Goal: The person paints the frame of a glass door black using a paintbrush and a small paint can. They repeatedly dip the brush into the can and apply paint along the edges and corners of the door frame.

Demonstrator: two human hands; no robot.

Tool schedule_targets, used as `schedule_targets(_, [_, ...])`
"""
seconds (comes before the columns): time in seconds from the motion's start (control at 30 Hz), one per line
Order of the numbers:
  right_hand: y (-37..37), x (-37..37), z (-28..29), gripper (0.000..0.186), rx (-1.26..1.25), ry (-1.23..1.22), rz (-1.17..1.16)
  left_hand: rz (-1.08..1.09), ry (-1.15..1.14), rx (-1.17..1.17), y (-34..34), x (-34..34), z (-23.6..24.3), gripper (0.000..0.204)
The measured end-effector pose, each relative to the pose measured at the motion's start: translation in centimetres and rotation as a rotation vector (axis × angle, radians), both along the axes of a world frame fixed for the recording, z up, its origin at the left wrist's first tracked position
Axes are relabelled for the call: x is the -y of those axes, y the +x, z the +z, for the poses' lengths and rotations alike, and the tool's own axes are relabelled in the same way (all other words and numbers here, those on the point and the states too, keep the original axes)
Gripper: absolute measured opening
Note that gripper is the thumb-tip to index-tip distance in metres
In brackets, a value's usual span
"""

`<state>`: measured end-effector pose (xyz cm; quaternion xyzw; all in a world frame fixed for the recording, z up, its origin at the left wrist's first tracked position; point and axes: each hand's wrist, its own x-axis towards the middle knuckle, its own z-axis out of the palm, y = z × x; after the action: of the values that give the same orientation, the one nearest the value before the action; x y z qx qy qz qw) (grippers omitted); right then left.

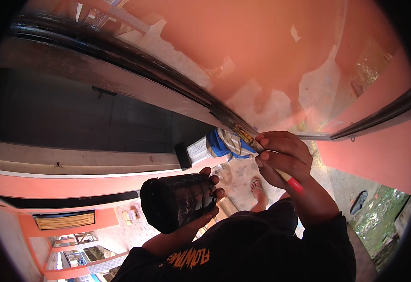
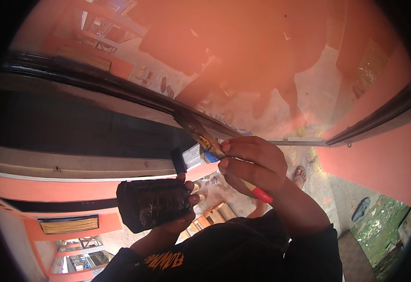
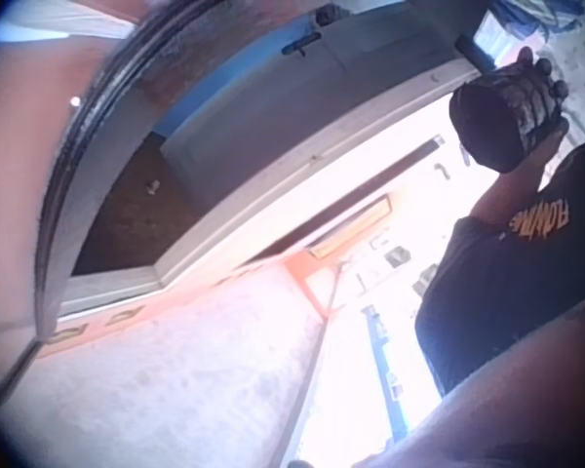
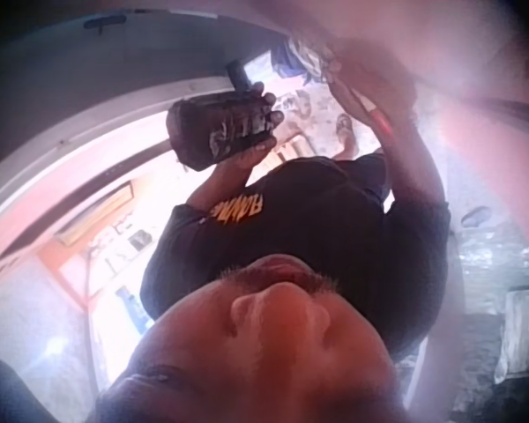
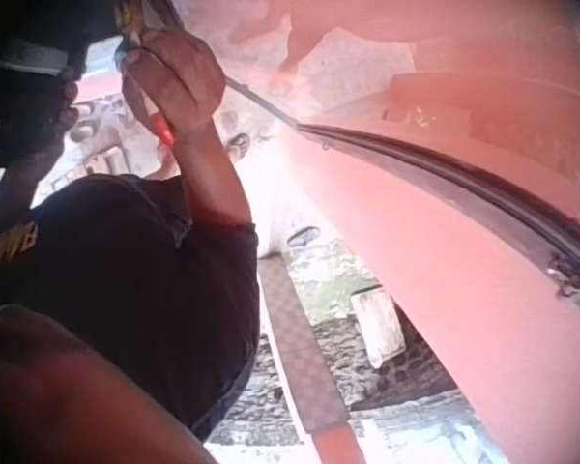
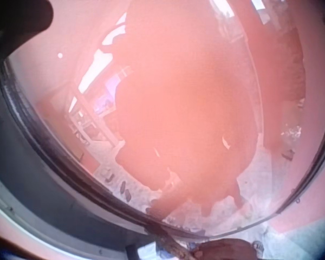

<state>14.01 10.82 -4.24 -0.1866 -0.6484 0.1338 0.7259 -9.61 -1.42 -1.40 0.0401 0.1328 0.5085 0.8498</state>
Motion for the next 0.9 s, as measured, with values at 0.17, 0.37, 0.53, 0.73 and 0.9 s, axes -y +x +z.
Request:
schedule_targets(0.17, [0.3,0.3,-2.4,0.026,0.065,-0.099,-0.021,-0.011,0.057,0.076,0.8,-0.8,-0.5,0.076])
schedule_targets(0.37, [1.2,0.9,-2.2,0.026,0.054,-0.11,-0.011,-0.03,0.041,0.054,0.7,-1.1,-0.4,0.074])
schedule_targets(0.53, [0.1,-0.2,-0.4,0.029,-0.061,0.042,-0.008,-0.036,0.065,0.08,0.8,-1.2,-0.8,0.072])
schedule_targets(0.73, [-0.2,0.1,-2.7,0.029,0.029,-0.063,-0.038,-0.037,0.063,0.068,0.8,-1.2,-0.8,0.071])
schedule_targets(0.9, [0.9,1.2,-3.3,0.029,0.084,-0.142,-0.026,-0.059,0.077,0.064,0.7,-1.5,-0.8,0.073])
